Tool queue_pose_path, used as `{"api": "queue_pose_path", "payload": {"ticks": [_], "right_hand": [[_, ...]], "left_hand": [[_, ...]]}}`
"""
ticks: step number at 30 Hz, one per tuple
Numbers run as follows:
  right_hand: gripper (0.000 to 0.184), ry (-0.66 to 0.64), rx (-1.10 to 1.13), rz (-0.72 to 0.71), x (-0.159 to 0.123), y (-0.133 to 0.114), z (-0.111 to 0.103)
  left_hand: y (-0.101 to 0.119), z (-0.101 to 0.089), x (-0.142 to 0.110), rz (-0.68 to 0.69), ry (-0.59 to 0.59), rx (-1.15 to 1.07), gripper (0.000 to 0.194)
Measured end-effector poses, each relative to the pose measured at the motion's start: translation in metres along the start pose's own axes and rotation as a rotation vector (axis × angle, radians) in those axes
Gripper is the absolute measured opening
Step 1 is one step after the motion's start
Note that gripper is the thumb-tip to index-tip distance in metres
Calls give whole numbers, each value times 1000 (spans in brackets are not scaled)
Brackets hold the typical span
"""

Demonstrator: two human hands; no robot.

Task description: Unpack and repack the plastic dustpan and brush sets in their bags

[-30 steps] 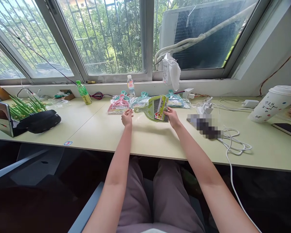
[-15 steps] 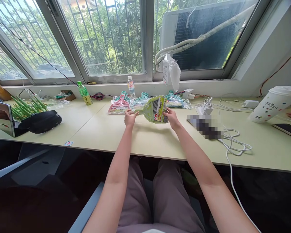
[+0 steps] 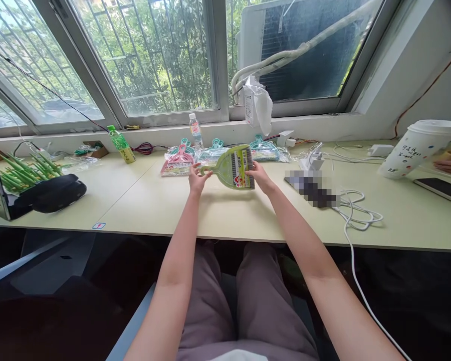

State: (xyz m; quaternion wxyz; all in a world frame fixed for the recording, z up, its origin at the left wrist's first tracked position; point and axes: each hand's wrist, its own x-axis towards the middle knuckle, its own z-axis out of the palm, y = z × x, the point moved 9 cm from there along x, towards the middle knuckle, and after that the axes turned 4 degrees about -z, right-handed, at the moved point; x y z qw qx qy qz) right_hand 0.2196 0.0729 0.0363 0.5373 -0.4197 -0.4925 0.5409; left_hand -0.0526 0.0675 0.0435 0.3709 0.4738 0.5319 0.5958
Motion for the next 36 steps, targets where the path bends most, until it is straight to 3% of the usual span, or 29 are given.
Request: {"api": "queue_pose_path", "payload": {"ticks": [9, 13, 16, 19, 22, 27, 30, 33, 36], "right_hand": [[40, -27, 138, 17, -1, 1, 6], [44, -15, 141, 19, -2, 3, 7], [49, 62, 194, -60, -2, -2, 5], [51, 188, 257, -96, -5, -1, 2], [56, 252, 313, -95, -10, 2, 5], [67, 282, 327, -120, -13, 6, 14], [64, 370, 334, -68, -13, 16, 8], [59, 458, 368, -16, -13, 26, 0], [59, 449, 372, -59, -13, 24, 0]], "left_hand": [[5, 4, -5, -2, -19, -15, 77], [4, 8, -6, -37, -60, -56, 77], [0, -6, -5, -117, 65, -116, 59], [-4, -18, -9, -244, 155, -191, 60], [2, 7, -17, -289, -71, -327, 68], [4, 84, -53, -334, -570, -376, 56], [-3, 106, -64, -350, -628, -439, 51], [-7, 111, -67, -365, -636, -490, 47], [-8, 118, -75, -402, -738, -440, 47]]}}
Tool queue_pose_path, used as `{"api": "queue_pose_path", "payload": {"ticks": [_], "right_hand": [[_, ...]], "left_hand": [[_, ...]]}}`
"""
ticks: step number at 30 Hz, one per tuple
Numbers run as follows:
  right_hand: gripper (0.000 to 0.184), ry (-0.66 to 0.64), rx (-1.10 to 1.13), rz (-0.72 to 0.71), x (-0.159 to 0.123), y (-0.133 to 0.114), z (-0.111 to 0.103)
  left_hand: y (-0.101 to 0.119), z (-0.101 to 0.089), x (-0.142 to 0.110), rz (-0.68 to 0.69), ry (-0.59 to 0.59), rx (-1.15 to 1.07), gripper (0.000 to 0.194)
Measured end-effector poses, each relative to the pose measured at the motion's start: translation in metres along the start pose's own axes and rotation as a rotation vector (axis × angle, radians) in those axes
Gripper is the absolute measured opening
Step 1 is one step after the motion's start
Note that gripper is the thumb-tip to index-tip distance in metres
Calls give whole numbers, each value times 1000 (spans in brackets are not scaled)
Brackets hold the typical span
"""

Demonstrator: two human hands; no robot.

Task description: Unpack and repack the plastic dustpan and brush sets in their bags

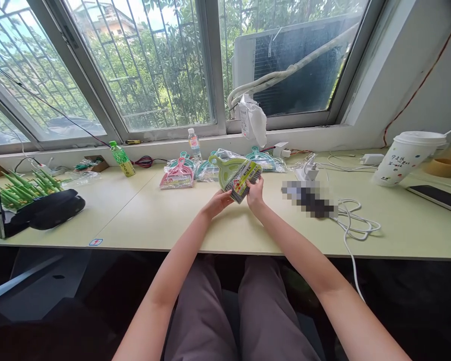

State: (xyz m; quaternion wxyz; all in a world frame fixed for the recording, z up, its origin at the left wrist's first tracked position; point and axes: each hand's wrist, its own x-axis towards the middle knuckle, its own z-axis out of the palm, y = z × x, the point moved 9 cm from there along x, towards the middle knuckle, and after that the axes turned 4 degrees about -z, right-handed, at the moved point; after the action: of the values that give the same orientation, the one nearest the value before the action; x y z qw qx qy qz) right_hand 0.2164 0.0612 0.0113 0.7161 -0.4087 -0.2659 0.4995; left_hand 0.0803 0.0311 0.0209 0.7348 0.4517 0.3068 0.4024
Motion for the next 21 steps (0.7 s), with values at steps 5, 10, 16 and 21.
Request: {"api": "queue_pose_path", "payload": {"ticks": [5, 10, 16, 21], "right_hand": [[58, -39, -6, -75, -6, -5, 9], [47, -52, 118, 52, -11, 8, 14], [35, -47, 103, 100, 0, 16, 7], [35, -74, 12, 62, 17, 13, -2]], "left_hand": [[-4, 3, 2, -27, 5, 19, 56], [4, -23, 4, 67, 249, 137, 60], [11, -23, -2, 105, 256, 200, 56], [15, -9, -2, 135, 171, 325, 66]]}}
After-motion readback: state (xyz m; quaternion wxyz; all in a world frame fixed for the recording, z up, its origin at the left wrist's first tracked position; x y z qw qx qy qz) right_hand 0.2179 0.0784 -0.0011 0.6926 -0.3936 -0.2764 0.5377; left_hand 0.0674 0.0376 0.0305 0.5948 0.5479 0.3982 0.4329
